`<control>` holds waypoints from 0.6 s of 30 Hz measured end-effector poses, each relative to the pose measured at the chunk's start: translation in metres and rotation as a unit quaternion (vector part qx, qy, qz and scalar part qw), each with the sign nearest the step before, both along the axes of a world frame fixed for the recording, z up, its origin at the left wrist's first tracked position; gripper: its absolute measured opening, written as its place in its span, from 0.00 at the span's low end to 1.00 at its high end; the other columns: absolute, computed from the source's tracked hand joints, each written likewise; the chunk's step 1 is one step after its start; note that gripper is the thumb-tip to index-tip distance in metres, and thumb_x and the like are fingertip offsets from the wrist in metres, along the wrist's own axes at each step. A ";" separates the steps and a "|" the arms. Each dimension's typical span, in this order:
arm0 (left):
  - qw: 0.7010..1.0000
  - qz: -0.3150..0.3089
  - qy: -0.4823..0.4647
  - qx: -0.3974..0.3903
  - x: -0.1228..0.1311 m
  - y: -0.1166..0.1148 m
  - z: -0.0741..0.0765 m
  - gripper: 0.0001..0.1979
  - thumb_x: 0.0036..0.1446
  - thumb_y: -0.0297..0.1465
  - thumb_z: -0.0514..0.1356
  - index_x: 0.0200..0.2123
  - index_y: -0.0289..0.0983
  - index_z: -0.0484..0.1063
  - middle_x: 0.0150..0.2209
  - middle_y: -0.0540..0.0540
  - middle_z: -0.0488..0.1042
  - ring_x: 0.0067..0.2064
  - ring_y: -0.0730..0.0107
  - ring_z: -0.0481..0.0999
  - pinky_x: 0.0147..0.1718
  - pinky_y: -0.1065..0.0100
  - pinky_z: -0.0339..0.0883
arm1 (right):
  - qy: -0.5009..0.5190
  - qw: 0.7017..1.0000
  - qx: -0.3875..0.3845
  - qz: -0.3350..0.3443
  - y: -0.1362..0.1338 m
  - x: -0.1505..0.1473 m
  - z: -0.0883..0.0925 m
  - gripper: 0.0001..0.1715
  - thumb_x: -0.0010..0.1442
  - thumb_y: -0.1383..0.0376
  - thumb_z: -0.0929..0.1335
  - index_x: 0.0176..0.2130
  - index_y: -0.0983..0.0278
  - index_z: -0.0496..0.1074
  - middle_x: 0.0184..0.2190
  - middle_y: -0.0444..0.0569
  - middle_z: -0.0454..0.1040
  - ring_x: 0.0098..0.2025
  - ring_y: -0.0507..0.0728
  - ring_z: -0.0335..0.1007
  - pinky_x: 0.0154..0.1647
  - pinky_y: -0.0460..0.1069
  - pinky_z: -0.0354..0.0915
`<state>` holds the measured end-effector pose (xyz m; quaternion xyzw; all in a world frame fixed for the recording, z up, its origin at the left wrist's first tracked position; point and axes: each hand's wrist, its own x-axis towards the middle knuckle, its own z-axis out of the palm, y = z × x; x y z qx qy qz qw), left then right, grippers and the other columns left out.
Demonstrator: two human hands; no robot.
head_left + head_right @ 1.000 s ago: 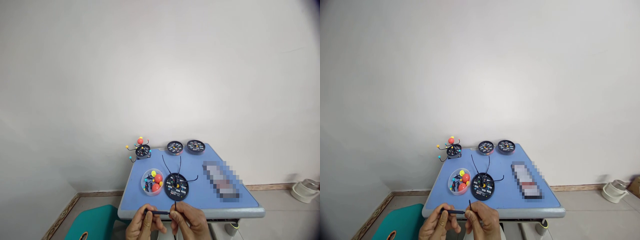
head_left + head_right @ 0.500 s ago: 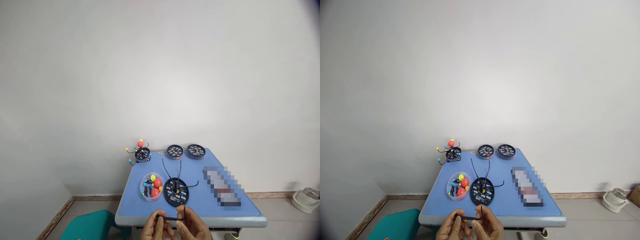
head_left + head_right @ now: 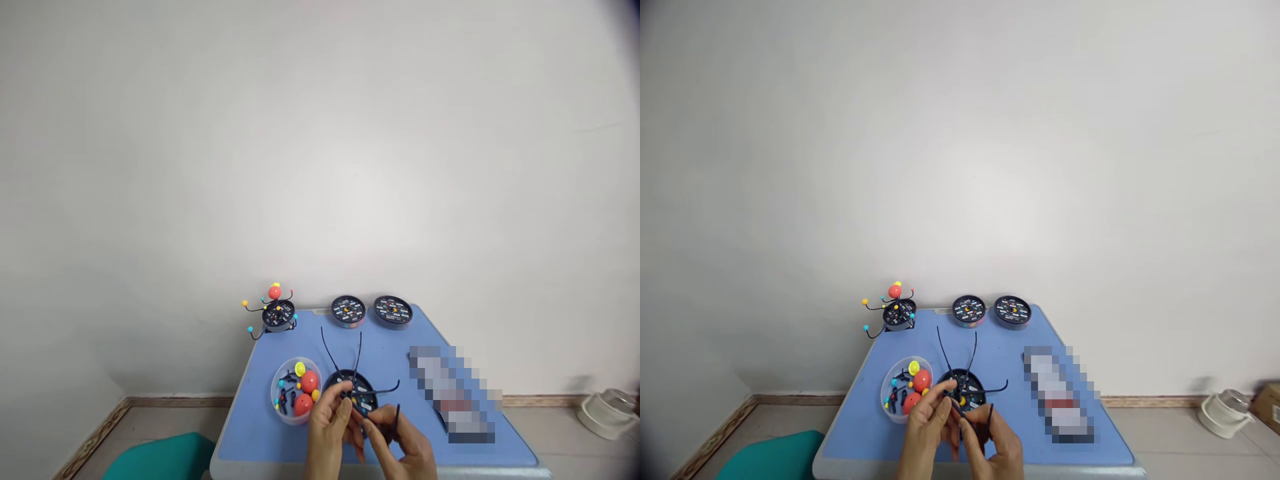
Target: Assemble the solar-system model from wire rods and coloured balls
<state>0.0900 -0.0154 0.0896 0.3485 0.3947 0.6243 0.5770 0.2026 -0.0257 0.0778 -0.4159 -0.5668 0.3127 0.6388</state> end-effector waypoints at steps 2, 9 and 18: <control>0.999 0.017 0.029 0.009 -0.002 0.009 0.004 0.33 0.43 0.51 0.70 0.48 0.36 0.73 0.22 0.53 0.73 0.16 0.77 0.67 0.11 0.76 0.63 | -0.031 0.998 0.041 -0.038 0.009 0.002 0.002 0.11 0.60 0.59 0.70 0.28 0.61 0.73 0.20 0.42 0.70 0.21 0.51 0.63 0.22 0.44 0.63; 0.985 0.101 0.140 0.027 -0.013 0.030 -0.006 0.31 0.48 0.54 0.65 0.46 0.37 0.78 0.26 0.53 0.70 0.17 0.83 0.62 0.12 0.79 0.58 | -0.157 0.977 0.130 -0.063 0.031 0.001 -0.012 0.06 0.62 0.68 0.67 0.32 0.62 0.70 0.22 0.41 0.71 0.19 0.50 0.64 0.20 0.42 0.63; 0.961 0.023 0.269 0.054 -0.013 0.039 -0.009 0.21 0.59 0.46 0.57 0.41 0.35 0.79 0.22 0.56 0.62 0.16 0.82 0.59 0.14 0.77 0.55 | -0.255 0.946 0.185 -0.074 0.027 0.002 -0.024 0.08 0.63 0.73 0.64 0.33 0.61 0.65 0.23 0.42 0.69 0.20 0.50 0.65 0.21 0.42 0.61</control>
